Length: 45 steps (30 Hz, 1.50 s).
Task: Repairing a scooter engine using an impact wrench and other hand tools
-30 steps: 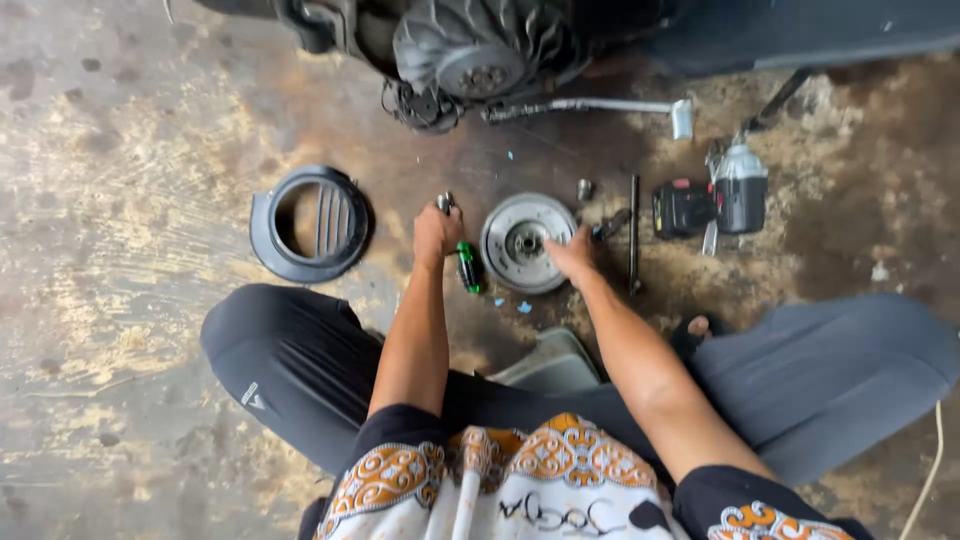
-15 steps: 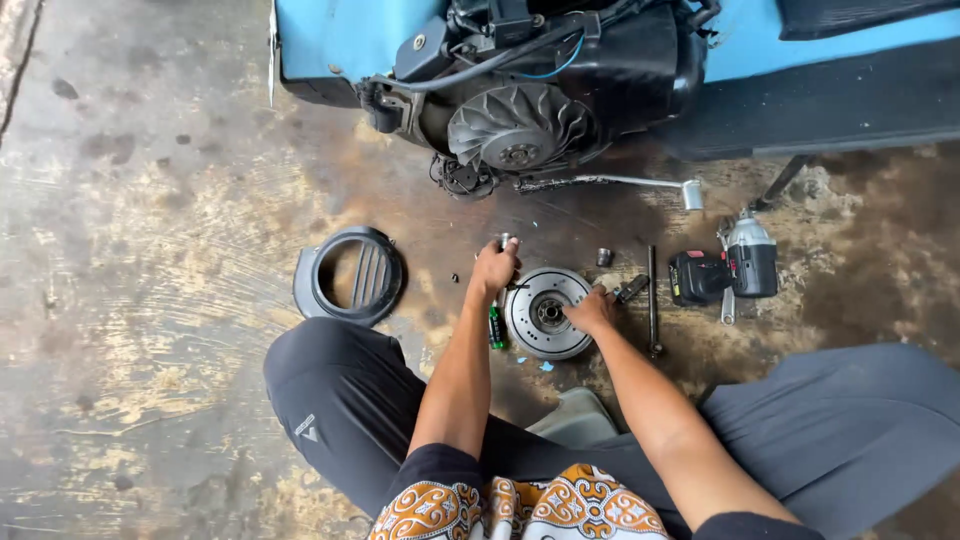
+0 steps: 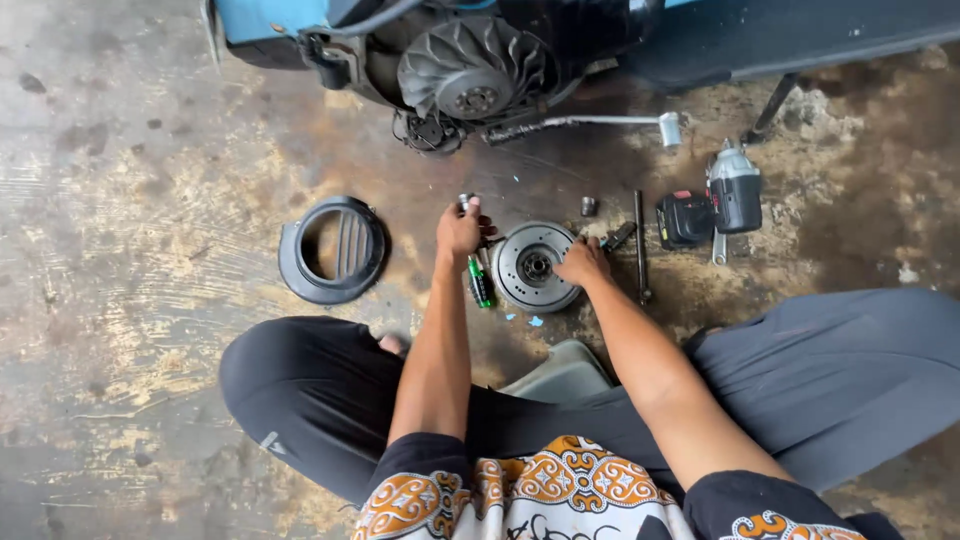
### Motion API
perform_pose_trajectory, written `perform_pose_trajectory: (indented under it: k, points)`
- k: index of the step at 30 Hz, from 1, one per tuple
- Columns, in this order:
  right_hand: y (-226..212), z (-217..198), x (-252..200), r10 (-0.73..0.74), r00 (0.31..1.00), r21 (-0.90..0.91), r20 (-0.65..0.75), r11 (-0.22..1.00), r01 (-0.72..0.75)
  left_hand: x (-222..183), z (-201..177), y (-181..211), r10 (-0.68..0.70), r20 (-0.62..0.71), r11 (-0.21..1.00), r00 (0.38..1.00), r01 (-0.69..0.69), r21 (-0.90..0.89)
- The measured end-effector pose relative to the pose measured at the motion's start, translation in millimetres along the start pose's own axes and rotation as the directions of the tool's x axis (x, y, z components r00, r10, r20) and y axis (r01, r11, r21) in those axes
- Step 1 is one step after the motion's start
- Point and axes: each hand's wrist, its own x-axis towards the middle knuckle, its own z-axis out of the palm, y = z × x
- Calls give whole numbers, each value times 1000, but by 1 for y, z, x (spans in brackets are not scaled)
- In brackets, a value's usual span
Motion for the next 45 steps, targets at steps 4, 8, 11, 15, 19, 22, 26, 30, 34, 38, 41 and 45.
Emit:
perform_pose_trajectory:
  k: [4, 8, 11, 15, 19, 22, 26, 30, 34, 38, 41, 45]
  points:
    - [-11, 2, -7, 42, 984, -95, -174, 994, -60, 54, -4, -66, -60, -52, 977, 997, 48, -208]
    - [8, 26, 38, -111, 696, -15, -710, 990, 143, 89, 6, -90, -71, -101, 997, 992, 72, 4]
    - [46, 48, 77, -89, 463, -14, -882, 987, 163, 94, 18, -91, -31, -127, 975, 991, 58, 217]
    - [75, 43, 92, 174, 295, 223, -939, 965, 139, 117, 31, -56, 204, 2, 768, 979, -161, 620]
    - [110, 38, 110, 183, 297, 250, -937, 946, 205, 134, 53, -50, 236, 106, 606, 966, -232, 761]
    - [130, 46, 119, 335, 336, 364, -880, 931, 24, 149, 70, -47, 146, 119, 653, 982, -186, 734]
    - [114, 42, 110, 324, 560, 346, -763, 936, -70, 148, 73, -52, 167, 176, 609, 970, -241, 756]
    - [116, 49, 122, 498, 684, 477, -532, 844, -244, 94, 66, 6, 151, 53, 548, 987, -128, 827]
    - [88, 41, 104, 455, 600, 509, -658, 856, -91, 119, 71, -59, 408, 95, 467, 908, -297, 833]
    - [47, 28, 77, 189, 596, 454, -781, 826, 333, 85, 102, -39, 524, 84, 591, 847, -434, 680]
    - [18, 17, 62, 18, 606, 430, -795, 721, 543, 52, 136, -9, 147, 365, 886, 919, -286, 365]
    - [41, 14, 36, -21, 617, 451, -786, 662, 598, 36, 173, -26, 103, 399, 933, 911, -228, 280]
